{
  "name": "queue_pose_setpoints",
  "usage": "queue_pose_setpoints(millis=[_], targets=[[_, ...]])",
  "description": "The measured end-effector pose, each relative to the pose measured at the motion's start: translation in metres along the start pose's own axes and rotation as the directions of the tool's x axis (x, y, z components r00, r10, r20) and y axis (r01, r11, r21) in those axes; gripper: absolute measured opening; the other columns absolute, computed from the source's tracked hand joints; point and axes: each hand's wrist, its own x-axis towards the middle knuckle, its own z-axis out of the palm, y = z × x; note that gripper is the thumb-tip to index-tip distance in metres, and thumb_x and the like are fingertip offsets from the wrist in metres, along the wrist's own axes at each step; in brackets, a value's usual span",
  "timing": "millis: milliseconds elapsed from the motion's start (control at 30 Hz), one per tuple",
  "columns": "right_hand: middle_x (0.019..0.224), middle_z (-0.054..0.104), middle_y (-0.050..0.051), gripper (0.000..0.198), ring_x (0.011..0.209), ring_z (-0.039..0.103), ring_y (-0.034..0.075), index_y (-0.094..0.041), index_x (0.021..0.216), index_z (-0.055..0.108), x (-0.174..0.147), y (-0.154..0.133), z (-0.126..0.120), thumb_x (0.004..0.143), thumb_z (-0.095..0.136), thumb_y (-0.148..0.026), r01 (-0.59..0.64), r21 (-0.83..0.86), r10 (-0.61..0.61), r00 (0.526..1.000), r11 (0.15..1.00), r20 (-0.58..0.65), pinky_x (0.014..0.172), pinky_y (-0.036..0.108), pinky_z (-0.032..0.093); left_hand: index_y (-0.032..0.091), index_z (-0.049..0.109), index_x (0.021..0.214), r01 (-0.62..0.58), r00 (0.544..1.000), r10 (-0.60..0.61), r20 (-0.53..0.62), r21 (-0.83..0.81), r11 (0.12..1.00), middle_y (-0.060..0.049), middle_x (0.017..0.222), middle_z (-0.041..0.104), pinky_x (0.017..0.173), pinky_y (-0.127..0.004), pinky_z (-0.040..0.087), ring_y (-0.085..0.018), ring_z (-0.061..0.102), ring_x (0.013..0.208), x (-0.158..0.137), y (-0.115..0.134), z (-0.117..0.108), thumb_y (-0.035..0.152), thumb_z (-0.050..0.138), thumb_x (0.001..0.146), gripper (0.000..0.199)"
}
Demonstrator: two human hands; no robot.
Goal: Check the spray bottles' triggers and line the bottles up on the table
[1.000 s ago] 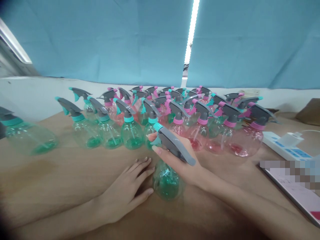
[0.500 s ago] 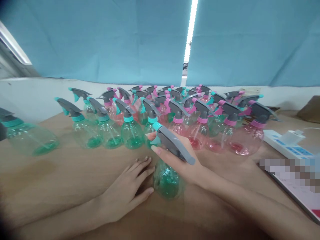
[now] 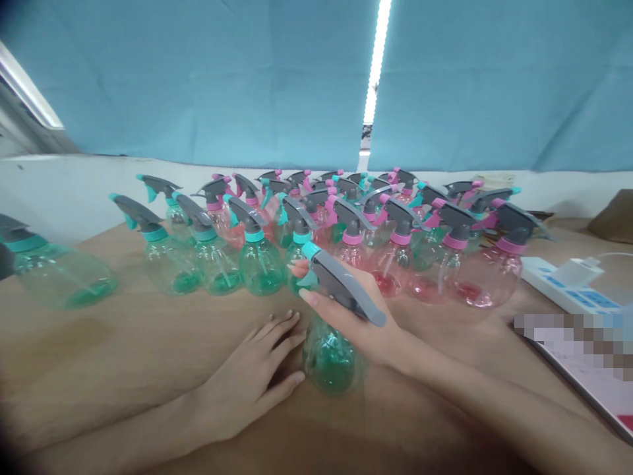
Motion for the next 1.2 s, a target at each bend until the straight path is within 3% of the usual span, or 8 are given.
queue_pose_setpoints(millis=[67, 200, 333, 500, 767, 1000, 1200], targets=[[0.095, 0.071, -0.003, 0.011, 0.083, 0.065, 0.015, -0.030, 0.093, 0.069, -0.001, 0.003, -0.001, 0.085, 0.063, -0.035, -0.010, -0.006, 0.010, 1.000, 1.000, -0.024, 0.080, 0.031, 0.051, 0.014, 0.047, 0.134, 0.003, 1.000, -0.004, 0.015, 0.007, 1.000, -0.015, 0.143, 0.044, 0.109, -0.052, 0.030, -0.031, 0.035, 0.134, 0.000, 0.000, 0.000, 0.042, 0.050, 0.095, 0.048], [0.088, 0.071, -0.003, 0.009, 0.073, 0.064, 0.013, -0.030, 0.090, 0.069, -0.002, 0.006, -0.002, 0.084, 0.064, -0.036, -0.042, -0.022, 0.041, 0.998, 0.999, -0.043, 0.067, 0.028, 0.052, 0.013, 0.048, 0.133, 0.009, 1.000, -0.009, 0.029, 0.009, 1.000, -0.016, 0.143, 0.043, 0.107, -0.052, 0.031, -0.032, 0.035, 0.134, 0.000, 0.000, -0.001, 0.043, 0.049, 0.095, 0.048], [0.073, 0.066, -0.002, 0.014, 0.071, 0.063, 0.015, -0.027, 0.088, 0.068, 0.002, 0.000, -0.003, 0.087, 0.059, -0.038, -0.036, -0.099, 0.040, 0.999, 0.994, 0.035, 0.068, 0.030, 0.052, 0.014, 0.048, 0.134, 0.013, 1.000, -0.013, 0.021, 0.009, 1.000, -0.016, 0.144, 0.042, 0.108, -0.050, 0.031, -0.031, 0.035, 0.134, 0.000, 0.000, -0.001, 0.044, 0.048, 0.095, 0.049], [0.086, 0.065, -0.001, 0.018, 0.077, 0.061, 0.015, -0.026, 0.094, 0.063, 0.004, -0.007, -0.003, 0.089, 0.055, -0.041, 0.002, -0.120, 0.004, 0.999, 0.993, 0.045, 0.073, 0.030, 0.050, 0.013, 0.049, 0.134, 0.016, 0.999, -0.017, 0.047, 0.004, 1.000, -0.016, 0.144, 0.042, 0.108, -0.050, 0.031, -0.031, 0.035, 0.134, 0.002, 0.002, -0.003, 0.042, 0.049, 0.095, 0.048], [0.077, 0.064, 0.000, 0.024, 0.071, 0.061, 0.017, -0.026, 0.096, 0.064, 0.002, -0.006, -0.004, 0.088, 0.054, -0.047, -0.033, -0.127, 0.040, 0.998, 0.991, 0.048, 0.065, 0.032, 0.052, 0.014, 0.047, 0.135, 0.014, 0.999, -0.014, 0.029, 0.000, 1.000, -0.016, 0.145, 0.041, 0.107, -0.050, 0.031, -0.031, 0.034, 0.135, 0.001, 0.001, -0.001, 0.042, 0.049, 0.095, 0.049], [0.077, 0.064, 0.000, 0.021, 0.073, 0.061, 0.017, -0.026, 0.085, 0.065, -0.001, -0.002, -0.007, 0.086, 0.058, -0.045, -0.035, -0.129, 0.037, 0.999, 0.991, 0.018, 0.065, 0.031, 0.053, 0.014, 0.047, 0.134, 0.009, 1.000, -0.009, 0.025, 0.000, 1.000, -0.016, 0.145, 0.041, 0.107, -0.051, 0.031, -0.031, 0.034, 0.135, 0.001, 0.001, -0.001, 0.043, 0.048, 0.096, 0.048], [0.084, 0.067, 0.000, 0.021, 0.079, 0.063, 0.019, -0.029, 0.098, 0.066, 0.000, -0.002, -0.007, 0.088, 0.055, -0.044, -0.054, -0.087, 0.062, 0.994, 0.995, 0.089, 0.072, 0.033, 0.053, 0.014, 0.047, 0.134, 0.013, 0.999, -0.013, 0.033, 0.003, 1.000, -0.016, 0.144, 0.041, 0.107, -0.050, 0.031, -0.031, 0.033, 0.135, 0.002, 0.001, -0.001, 0.042, 0.049, 0.095, 0.049]])
